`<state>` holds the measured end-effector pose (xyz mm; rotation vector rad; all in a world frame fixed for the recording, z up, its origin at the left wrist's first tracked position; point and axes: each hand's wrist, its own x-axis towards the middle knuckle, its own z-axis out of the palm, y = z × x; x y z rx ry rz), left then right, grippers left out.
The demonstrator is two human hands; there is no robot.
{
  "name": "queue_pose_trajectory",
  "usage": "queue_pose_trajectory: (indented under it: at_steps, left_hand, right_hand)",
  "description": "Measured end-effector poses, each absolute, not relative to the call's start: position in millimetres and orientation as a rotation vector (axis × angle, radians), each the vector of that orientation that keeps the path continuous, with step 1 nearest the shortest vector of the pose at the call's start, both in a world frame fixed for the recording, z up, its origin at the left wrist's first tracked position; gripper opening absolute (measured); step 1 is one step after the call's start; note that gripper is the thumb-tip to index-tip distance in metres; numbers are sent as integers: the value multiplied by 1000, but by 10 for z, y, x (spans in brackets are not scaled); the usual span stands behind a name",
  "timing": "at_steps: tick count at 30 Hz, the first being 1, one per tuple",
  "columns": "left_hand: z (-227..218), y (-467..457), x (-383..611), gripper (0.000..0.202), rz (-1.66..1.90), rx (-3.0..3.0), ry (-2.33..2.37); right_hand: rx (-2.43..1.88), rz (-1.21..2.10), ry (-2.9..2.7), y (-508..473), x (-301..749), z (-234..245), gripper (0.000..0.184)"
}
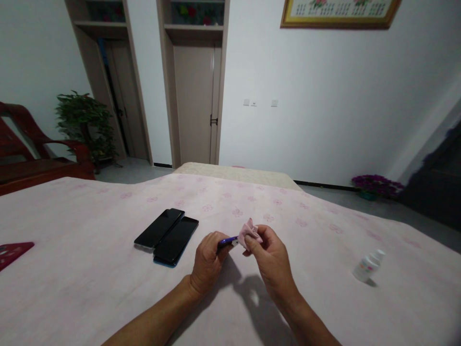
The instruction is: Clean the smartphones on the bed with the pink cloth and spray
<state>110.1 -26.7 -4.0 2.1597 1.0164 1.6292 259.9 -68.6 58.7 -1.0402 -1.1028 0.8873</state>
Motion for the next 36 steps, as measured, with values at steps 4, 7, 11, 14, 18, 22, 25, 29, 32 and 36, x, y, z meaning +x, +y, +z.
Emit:
queue_pose_trajectory:
  at_steps: [4, 7, 11, 14, 18, 22, 25, 29, 32, 36]
  left_hand:
    - [-31, -284, 1105, 24, 1620, 2198, 1012]
    - [-22, -293, 1104, 27, 1601, 2204, 1020]
    - [-21, -291, 1108, 30, 1583, 2208, 1040]
    - [-29, -288, 1111, 29, 1588, 2216, 1019]
    - [-32, -287, 1109, 25, 1594, 2228, 1004]
    - [-25, -285, 1106, 27, 1595, 2200, 1032]
    - [-21, -281, 1105, 29, 1576, 2175, 1066]
    - [-16, -278, 1106, 28, 1576, 2190, 1058]
    - [-15, -276, 1109, 29, 1591, 2202, 1062]
    - [-23, -274, 1115, 29, 1603, 2229, 1053]
  right_hand:
    - [-1050, 858, -1112, -679, 2588, 560, 27]
    - [-1065, 829, -1149, -669, 2592, 560, 29]
    - [-1097, 764, -1156, -659, 2600, 563, 33]
    - [-1115, 747, -1240, -660, 2615, 559, 32]
    - [-1171, 485, -1433, -675, 2716, 626, 21]
    - [-1176, 120, -1674, -718, 2883, 785, 11]
    - [-1159, 87, -1835, -758, 2962, 866, 14]
    - [-1135, 165, -1914, -796, 2978, 890, 23]
    - [-1111, 151, -1934, -819, 2966, 895, 26]
    - [-1133, 96, -1994, -852, 2954, 917, 27]
